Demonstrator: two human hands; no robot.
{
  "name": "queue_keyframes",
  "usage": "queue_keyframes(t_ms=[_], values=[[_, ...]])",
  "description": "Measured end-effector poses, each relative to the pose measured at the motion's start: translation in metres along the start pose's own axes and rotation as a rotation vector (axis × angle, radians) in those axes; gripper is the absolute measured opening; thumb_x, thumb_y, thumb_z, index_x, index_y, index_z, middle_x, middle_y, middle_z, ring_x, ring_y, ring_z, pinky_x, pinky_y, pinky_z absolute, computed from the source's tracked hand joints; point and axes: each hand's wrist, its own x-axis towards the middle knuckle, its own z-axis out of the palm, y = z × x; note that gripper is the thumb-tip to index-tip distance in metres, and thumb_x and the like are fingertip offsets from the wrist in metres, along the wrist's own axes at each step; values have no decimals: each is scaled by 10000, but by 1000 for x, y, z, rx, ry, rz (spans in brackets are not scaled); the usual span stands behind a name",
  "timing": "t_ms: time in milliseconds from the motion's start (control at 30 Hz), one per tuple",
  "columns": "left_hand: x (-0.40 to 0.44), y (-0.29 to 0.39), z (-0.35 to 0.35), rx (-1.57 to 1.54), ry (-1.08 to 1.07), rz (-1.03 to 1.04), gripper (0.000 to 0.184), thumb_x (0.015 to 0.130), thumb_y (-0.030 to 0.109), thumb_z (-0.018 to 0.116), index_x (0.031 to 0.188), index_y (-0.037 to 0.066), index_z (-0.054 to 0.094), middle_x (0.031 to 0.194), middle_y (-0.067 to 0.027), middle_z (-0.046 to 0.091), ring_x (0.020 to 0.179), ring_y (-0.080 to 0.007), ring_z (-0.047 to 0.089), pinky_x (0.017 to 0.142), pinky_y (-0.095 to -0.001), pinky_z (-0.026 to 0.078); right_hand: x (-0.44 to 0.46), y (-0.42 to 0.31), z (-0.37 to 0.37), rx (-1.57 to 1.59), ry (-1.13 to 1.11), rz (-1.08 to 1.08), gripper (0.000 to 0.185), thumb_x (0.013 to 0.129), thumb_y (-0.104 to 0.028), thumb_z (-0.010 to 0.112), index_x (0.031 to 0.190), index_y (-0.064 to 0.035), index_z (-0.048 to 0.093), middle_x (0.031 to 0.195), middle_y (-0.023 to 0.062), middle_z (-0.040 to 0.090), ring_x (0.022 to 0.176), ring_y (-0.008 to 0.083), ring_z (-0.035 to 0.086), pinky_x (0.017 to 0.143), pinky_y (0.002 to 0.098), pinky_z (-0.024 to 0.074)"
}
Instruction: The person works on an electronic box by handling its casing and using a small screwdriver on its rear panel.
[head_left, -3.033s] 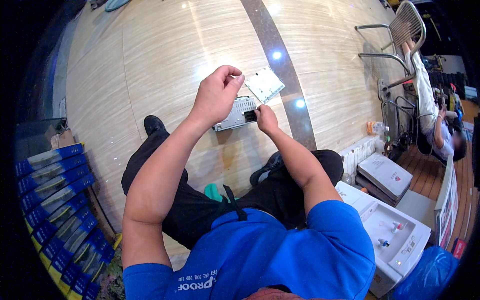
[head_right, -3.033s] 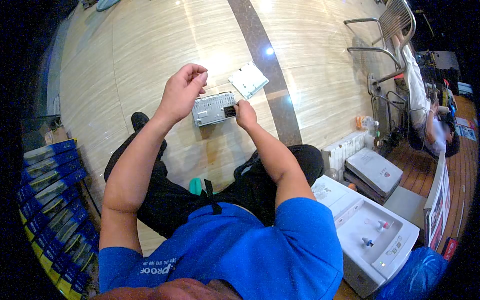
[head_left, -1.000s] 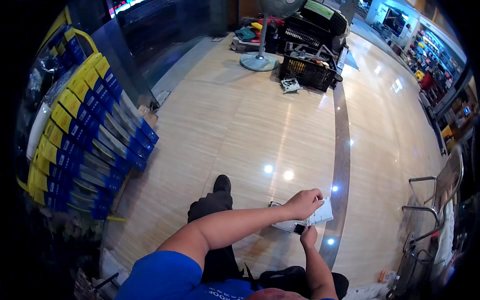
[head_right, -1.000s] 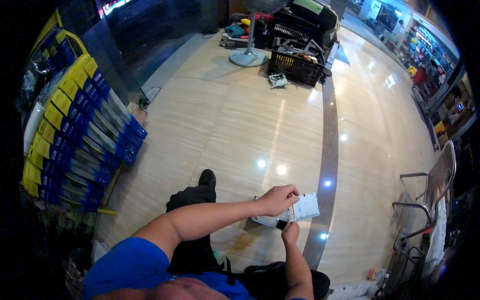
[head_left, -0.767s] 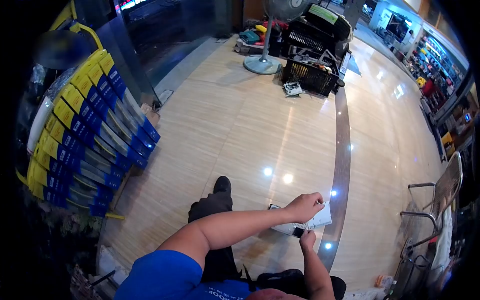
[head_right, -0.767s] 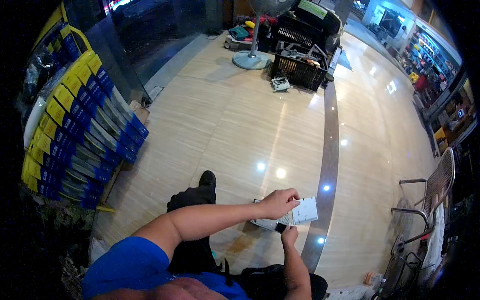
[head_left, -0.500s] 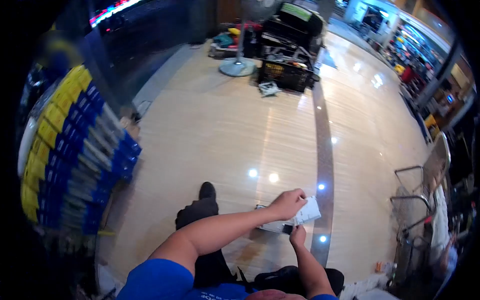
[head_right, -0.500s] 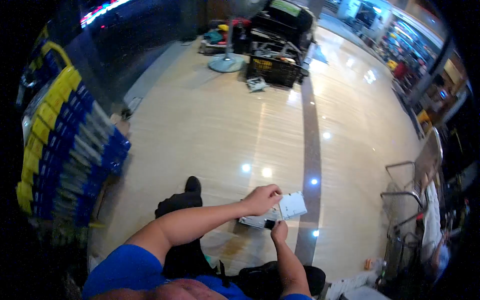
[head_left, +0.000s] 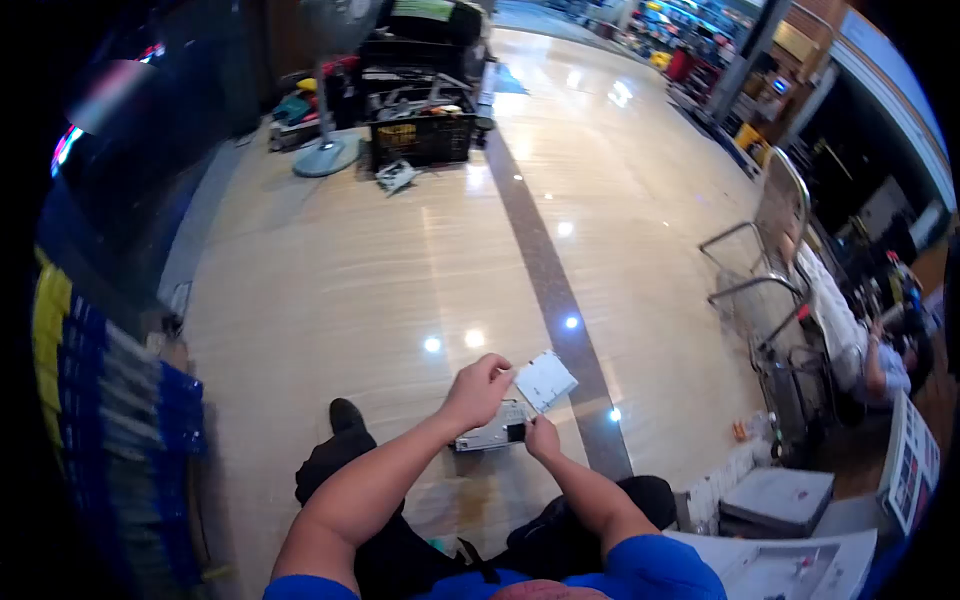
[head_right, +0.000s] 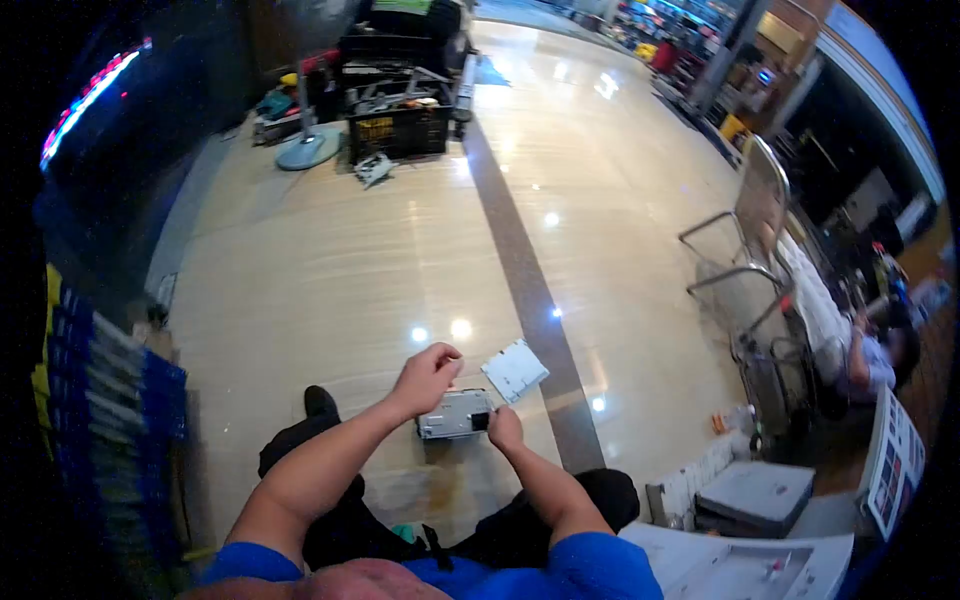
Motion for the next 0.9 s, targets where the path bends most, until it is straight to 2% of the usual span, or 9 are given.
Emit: queue_keyframes(t_ms=[33, 267, 433, 500, 567, 633, 733, 833, 900], values=[[2, -3, 2, -8, 14, -20, 273, 908, 220, 603, 1078, 9, 630, 874, -165, 689, 800, -263, 673, 746, -372, 527, 1, 2, 2, 6, -9, 13, 326, 920, -290, 572, 912, 32, 620, 921, 268, 656, 916, 426, 630, 804, 503, 479], [4, -4, 1, -80, -2, -56, 234, 917, 193, 613, 1050, 0, 628, 782, -89, 656, 716, -150, 636, 653, -315, 542, 0, -2, -5, 39, -22, 64, 344, 932, -307, 556, 919, 30, 626, 922, 272, 656, 919, 426, 630, 824, 502, 481], [2, 3, -1, -86, -22, -83, 221, 939, 163, 587, 1062, -19, 610, 818, -74, 643, 719, -135, 621, 660, -303, 564, -2, -6, -6, 73, -41, 89, 328, 932, -295, 560, 931, 26, 624, 925, 267, 659, 915, 420, 633, 820, 501, 484], [4, -4, 0, -88, -21, -32, 218, 962, 193, 557, 1095, 22, 584, 860, -57, 631, 687, -121, 606, 594, -270, 503, 1, -1, -1, 34, -16, 37, 314, 928, -282, 563, 935, 26, 624, 926, 262, 661, 916, 418, 633, 820, 500, 485], [2, 5, -1, -88, -46, -62, 214, 963, 187, 556, 1090, 18, 583, 869, -56, 629, 705, -119, 607, 605, -267, 504, 2, -1, -2, 54, -25, 67, 303, 921, -275, 569, 948, 21, 627, 924, 258, 661, 920, 417, 632, 820, 500, 486], [3, 4, -1, -130, -32, -87, 208, 942, 149, 577, 1063, -17, 608, 837, -72, 638, 740, -123, 613, 680, -293, 558, 2, 2, 1, 36, -10, 57, 293, 915, -274, 572, 955, 9, 635, 925, 252, 662, 920, 417, 632, 821, 501, 487], [3, 2, -2, -84, -7, -36, 223, 947, 163, 577, 1088, -5, 611, 850, -63, 640, 768, -126, 617, 693, -295, 558, 7, 14, 10, 35, 17, -5, 289, 912, -275, 569, 940, 4, 637, 940, 252, 656, 931, 424, 629, 830, 511, 486], [5, 5, -9, 72, -38, -10, 258, 965, 210, 566, 1086, -16, 593, 864, -67, 642, 734, -128, 610, 673, -278, 519, 10, 5, 1, 6, 11, 84, 319, 915, -291, 579, 926, 23, 634, 919, 270, 652, 897, 432, 633, 803, 505, 496], [2, 10, -7, -50, -25, -42, 281, 970, 229, 569, 1103, -17, 590, 880, -58, 642, 755, -121, 610, 697, -271, 512, 15, 8, -6, 76, 23, 53, 339, 906, -307, 587, 918, 29, 638, 929, 273, 654, 924, 439, 623, 805, 515, 487]])
